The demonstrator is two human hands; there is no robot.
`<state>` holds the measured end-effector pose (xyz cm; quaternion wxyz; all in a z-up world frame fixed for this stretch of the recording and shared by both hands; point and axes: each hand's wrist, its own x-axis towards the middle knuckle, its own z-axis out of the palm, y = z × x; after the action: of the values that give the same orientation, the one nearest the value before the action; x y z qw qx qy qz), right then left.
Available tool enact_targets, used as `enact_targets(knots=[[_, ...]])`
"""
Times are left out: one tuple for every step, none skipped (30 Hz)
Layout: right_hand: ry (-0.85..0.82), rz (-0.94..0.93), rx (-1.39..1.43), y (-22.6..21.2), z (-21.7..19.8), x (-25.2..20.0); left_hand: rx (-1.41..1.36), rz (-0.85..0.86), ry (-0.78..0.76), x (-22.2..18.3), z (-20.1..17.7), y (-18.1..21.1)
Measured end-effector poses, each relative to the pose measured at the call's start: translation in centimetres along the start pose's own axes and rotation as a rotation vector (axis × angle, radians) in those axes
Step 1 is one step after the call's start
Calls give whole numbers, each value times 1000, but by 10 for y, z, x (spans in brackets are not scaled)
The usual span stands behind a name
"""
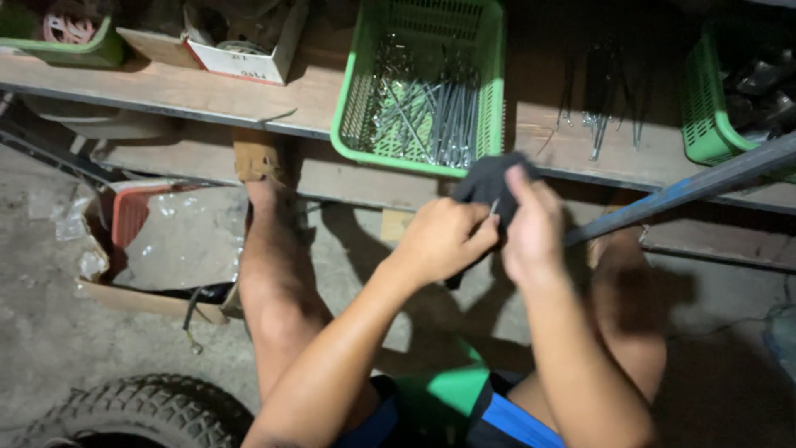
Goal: Cleaning metal motorcycle spokes individually with a cloth
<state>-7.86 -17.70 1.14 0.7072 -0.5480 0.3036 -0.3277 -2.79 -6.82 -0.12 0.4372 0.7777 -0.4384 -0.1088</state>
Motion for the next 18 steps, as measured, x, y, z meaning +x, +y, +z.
enact_targets(knots=[[3,3,-1,4,-14,17,-2,-2,-4,-1,-1,-1],[8,95,167,7,-28,34,22,39,-65,-1,-1,-2],[12,183,336,10,-41,53,47,84,-124,0,-2,-3],[13,182,337,21,-59,73,47,85,-125,0,-3,-2],[33,155,406,33,-78,93,73,89,-144,-1,-4,-1],[53,127,476,44,-97,113,100,92,-163,-2,-5,0],[53,127,474,38,-88,103,98,92,-163,-1,-6,-1],[66,127,437,32,-79,93,87,80,-144,1,-7,-2],[79,128,401,26,-70,83,77,67,-126,2,-7,-4],[81,128,401,28,-66,79,76,67,-127,1,-6,-3],[70,107,377,30,-61,76,85,53,-132,1,-7,-2],[59,85,353,32,-55,73,93,40,-136,2,-7,-2],[60,84,355,32,-53,70,94,42,-136,2,-5,-2],[50,102,343,32,-52,67,106,0,-107,3,-3,-3],[41,122,329,32,-50,63,115,-43,-78,3,-1,-3],[42,122,329,40,-51,68,114,-42,-78,5,0,-4],[-3,150,311,47,-52,72,114,-77,-34,6,2,-5],[-47,178,293,54,-54,77,115,-112,10,7,3,-6]])
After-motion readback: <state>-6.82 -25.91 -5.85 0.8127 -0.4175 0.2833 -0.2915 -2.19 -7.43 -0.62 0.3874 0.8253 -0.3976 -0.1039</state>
